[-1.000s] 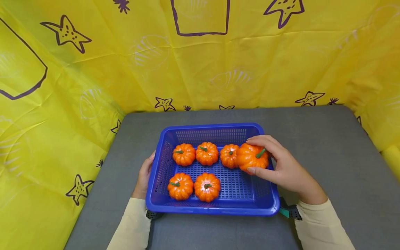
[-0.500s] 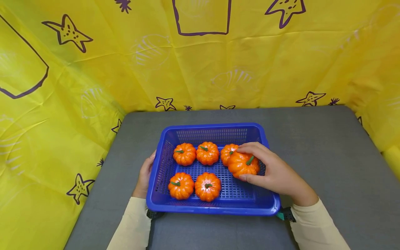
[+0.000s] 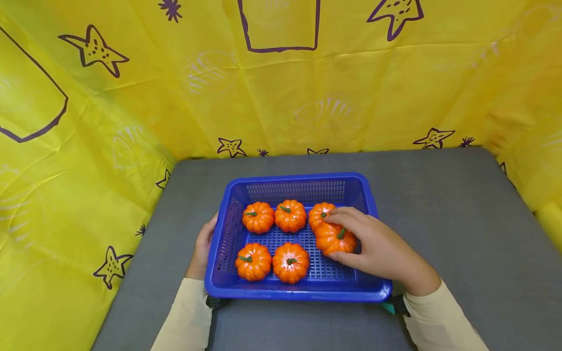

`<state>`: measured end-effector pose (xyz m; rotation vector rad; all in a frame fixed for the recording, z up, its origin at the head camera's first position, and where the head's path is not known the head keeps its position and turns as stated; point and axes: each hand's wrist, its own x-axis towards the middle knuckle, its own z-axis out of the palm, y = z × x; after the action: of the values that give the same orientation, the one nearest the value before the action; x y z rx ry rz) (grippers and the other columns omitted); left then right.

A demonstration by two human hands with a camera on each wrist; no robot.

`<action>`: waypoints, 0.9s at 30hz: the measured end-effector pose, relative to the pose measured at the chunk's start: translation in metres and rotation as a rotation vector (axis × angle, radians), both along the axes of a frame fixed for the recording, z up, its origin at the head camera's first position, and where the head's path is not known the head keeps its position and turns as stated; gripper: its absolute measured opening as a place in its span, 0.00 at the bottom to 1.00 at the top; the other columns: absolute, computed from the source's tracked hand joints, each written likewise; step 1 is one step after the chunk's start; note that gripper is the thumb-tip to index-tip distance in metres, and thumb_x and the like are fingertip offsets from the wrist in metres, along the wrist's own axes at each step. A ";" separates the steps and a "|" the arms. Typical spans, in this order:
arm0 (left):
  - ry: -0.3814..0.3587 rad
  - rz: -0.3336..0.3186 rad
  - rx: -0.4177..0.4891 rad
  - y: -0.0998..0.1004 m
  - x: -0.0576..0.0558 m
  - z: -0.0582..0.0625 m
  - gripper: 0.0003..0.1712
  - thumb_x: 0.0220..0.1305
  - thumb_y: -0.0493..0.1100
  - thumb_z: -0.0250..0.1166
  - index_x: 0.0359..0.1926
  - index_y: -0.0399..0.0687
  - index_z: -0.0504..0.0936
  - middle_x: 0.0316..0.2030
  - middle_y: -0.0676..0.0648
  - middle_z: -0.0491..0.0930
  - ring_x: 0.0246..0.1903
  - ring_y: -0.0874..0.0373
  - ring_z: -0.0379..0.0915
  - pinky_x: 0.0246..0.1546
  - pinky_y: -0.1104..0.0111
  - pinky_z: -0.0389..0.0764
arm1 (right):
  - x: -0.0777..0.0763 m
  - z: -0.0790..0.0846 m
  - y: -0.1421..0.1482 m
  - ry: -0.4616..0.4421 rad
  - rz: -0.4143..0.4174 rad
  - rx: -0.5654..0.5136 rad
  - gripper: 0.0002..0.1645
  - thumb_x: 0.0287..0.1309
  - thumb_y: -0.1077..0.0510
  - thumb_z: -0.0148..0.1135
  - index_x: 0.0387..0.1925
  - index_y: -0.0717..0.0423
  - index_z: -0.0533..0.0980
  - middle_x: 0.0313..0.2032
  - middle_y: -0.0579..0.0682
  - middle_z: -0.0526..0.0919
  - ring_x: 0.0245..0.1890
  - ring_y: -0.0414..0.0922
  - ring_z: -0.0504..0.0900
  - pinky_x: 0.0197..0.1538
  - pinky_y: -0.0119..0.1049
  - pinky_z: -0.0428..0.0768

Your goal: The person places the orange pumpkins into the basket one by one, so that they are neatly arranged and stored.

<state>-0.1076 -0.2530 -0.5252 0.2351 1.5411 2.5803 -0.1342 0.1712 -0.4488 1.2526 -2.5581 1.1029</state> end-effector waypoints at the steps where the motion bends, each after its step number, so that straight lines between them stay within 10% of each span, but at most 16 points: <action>1: 0.001 0.000 0.000 0.000 0.000 0.000 0.32 0.88 0.55 0.44 0.82 0.43 0.64 0.64 0.42 0.78 0.58 0.50 0.77 0.58 0.59 0.81 | 0.001 0.001 -0.001 0.002 0.003 0.013 0.41 0.53 0.57 0.87 0.68 0.47 0.79 0.67 0.49 0.79 0.66 0.53 0.78 0.69 0.22 0.63; 10: -0.002 0.007 -0.015 -0.001 0.000 -0.002 0.31 0.88 0.55 0.44 0.80 0.47 0.67 0.63 0.43 0.79 0.56 0.50 0.77 0.56 0.60 0.83 | 0.003 -0.005 -0.009 0.131 -0.018 0.137 0.38 0.50 0.49 0.87 0.63 0.50 0.83 0.62 0.46 0.84 0.62 0.52 0.83 0.56 0.57 0.80; 27: -0.007 -0.001 -0.007 -0.002 0.000 -0.001 0.33 0.88 0.55 0.45 0.82 0.43 0.63 0.64 0.43 0.79 0.58 0.50 0.78 0.58 0.58 0.82 | 0.006 -0.007 -0.014 0.178 -0.045 0.238 0.36 0.49 0.40 0.85 0.59 0.42 0.85 0.56 0.35 0.86 0.48 0.41 0.81 0.45 0.45 0.74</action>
<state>-0.1072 -0.2546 -0.5258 0.2266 1.5474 2.5715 -0.1287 0.1577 -0.4554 1.2691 -2.6234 0.6596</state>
